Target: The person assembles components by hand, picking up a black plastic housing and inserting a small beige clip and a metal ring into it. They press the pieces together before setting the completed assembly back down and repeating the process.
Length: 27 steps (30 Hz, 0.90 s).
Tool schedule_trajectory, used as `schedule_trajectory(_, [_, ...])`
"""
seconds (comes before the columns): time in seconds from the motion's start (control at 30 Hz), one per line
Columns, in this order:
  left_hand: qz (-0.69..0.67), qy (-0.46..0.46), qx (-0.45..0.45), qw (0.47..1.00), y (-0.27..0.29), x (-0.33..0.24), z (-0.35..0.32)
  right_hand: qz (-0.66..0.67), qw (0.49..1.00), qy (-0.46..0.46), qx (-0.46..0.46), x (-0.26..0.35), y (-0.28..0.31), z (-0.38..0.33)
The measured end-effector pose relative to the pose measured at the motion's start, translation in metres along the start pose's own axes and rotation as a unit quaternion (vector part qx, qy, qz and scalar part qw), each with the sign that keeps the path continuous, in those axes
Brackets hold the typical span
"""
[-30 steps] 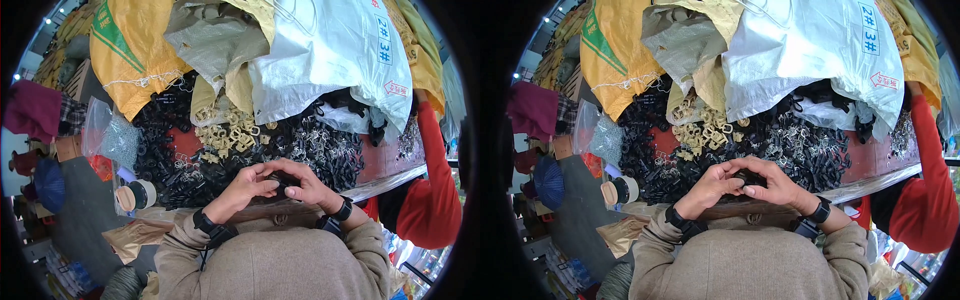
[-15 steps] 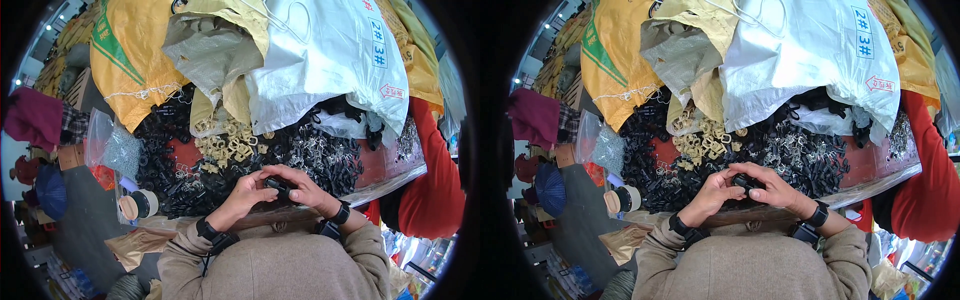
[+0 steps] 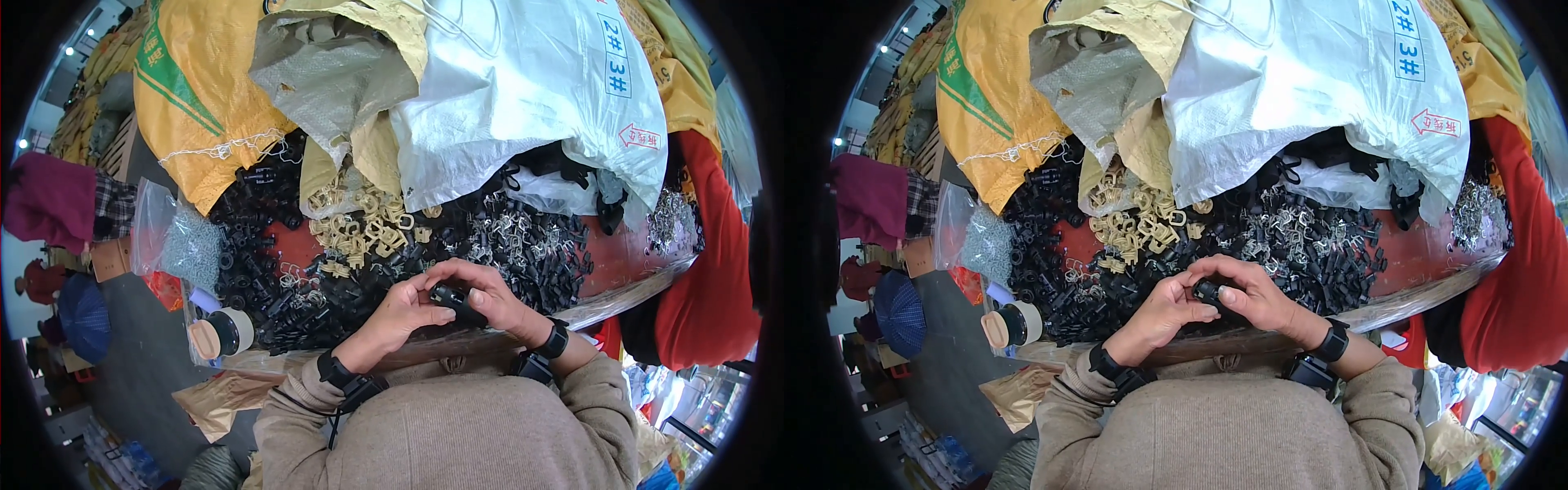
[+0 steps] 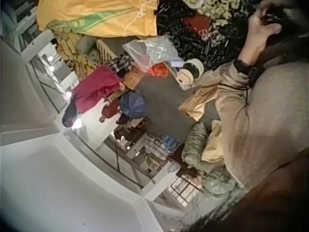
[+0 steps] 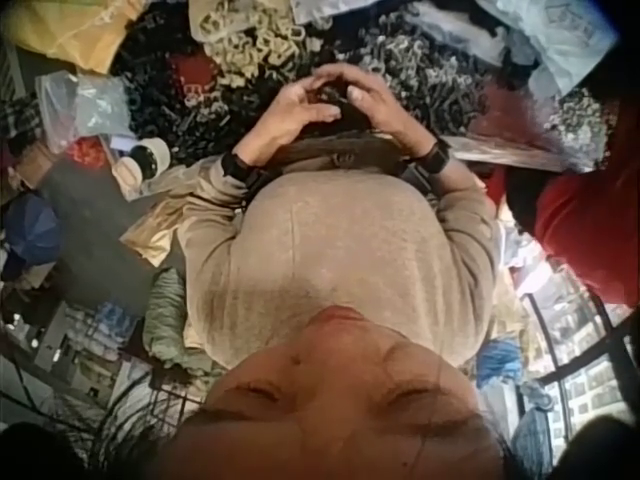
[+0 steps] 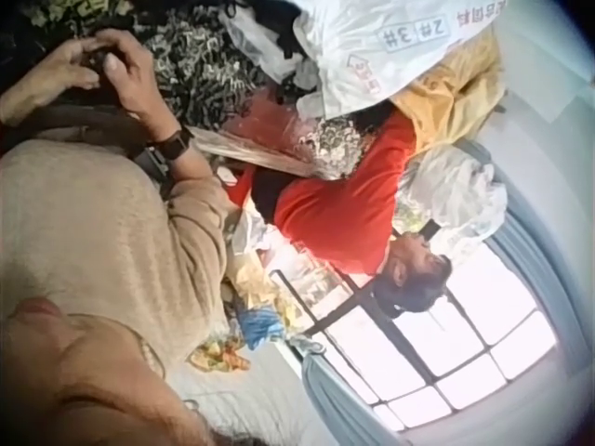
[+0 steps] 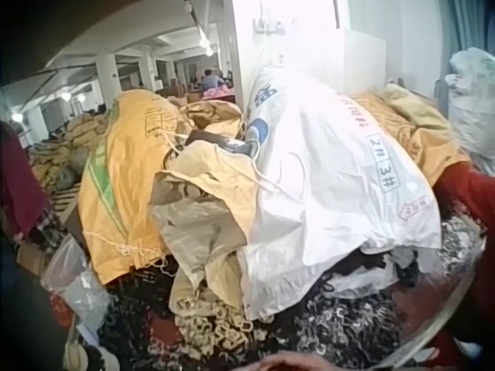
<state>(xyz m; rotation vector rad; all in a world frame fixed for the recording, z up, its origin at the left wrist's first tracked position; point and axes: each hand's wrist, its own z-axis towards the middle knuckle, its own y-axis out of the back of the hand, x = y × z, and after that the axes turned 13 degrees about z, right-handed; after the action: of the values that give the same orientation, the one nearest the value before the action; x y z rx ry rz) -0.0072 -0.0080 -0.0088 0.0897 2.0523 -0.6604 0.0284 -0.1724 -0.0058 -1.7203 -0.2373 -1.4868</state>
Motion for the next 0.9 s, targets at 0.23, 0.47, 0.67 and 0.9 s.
schedule_trajectory(0.23, [-0.014, 0.012, 0.011, 1.000, 0.002, 0.001, 0.001, 0.005, 1.000, 0.011, -0.002, -0.001, -0.001, 0.000])
schedule_trajectory(0.47, [-0.012, 0.004, 0.004, 1.000, -0.003, -0.005, -0.001, 0.008, 0.999, 0.037, -0.007, -0.003, -0.002, -0.002])
schedule_trajectory(0.67, [0.000, 0.012, 0.006, 1.000, -0.004, -0.009, -0.001, 0.038, 0.998, 0.056, 0.000, -0.002, -0.002, -0.003])
schedule_trajectory(0.9, [0.025, -0.027, 0.028, 0.999, -0.006, -0.015, -0.001, 0.053, 0.994, 0.100, 0.001, -0.008, -0.001, -0.007])
